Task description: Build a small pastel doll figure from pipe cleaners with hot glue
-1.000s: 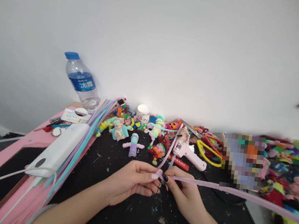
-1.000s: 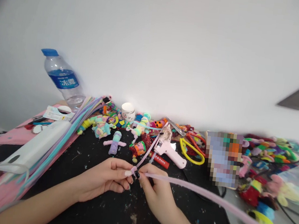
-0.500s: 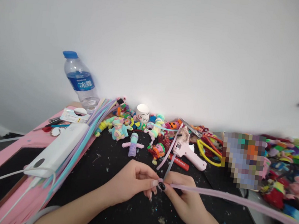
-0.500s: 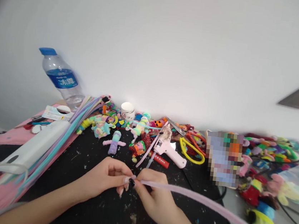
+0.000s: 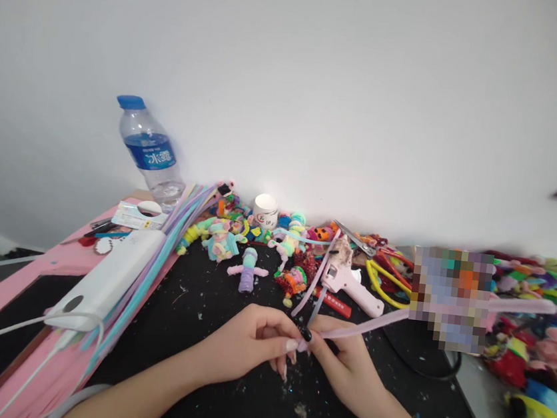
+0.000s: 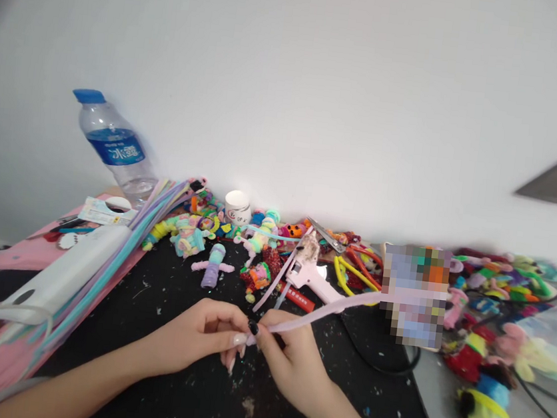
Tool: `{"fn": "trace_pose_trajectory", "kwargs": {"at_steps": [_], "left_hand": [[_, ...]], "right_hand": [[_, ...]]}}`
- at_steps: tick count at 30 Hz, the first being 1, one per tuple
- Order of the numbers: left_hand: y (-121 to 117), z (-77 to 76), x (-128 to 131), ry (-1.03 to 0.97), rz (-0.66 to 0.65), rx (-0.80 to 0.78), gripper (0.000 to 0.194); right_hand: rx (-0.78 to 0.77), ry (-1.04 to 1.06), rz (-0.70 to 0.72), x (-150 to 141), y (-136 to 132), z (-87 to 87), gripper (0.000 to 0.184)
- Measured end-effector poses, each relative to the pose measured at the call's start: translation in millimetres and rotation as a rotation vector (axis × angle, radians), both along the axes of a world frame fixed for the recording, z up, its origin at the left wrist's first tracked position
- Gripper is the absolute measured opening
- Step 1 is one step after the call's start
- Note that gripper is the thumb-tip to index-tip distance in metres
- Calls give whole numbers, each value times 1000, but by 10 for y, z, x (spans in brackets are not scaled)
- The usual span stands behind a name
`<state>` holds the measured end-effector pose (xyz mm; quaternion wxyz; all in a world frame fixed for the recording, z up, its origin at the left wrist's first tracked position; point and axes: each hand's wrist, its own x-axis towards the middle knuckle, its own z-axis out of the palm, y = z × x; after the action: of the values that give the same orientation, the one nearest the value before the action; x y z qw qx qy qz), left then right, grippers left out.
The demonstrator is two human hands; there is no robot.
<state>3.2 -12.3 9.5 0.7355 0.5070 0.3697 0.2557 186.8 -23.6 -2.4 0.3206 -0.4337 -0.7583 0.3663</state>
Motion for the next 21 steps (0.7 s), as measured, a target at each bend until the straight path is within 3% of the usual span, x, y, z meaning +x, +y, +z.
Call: {"fn": "trace_pose_trajectory", "kwargs": {"at_steps": [6, 15, 21], "left_hand": [[-2, -19, 26, 15, 26, 5, 23], [-28, 2, 30, 90, 59, 165, 19], [-40, -7, 29, 60, 29, 128, 18]], "right_hand": [[-28, 49, -44, 1, -2, -11, 33], [-72, 54, -18, -33, -3, -16, 36], [-93, 68, 16, -37, -10, -13, 33]]}}
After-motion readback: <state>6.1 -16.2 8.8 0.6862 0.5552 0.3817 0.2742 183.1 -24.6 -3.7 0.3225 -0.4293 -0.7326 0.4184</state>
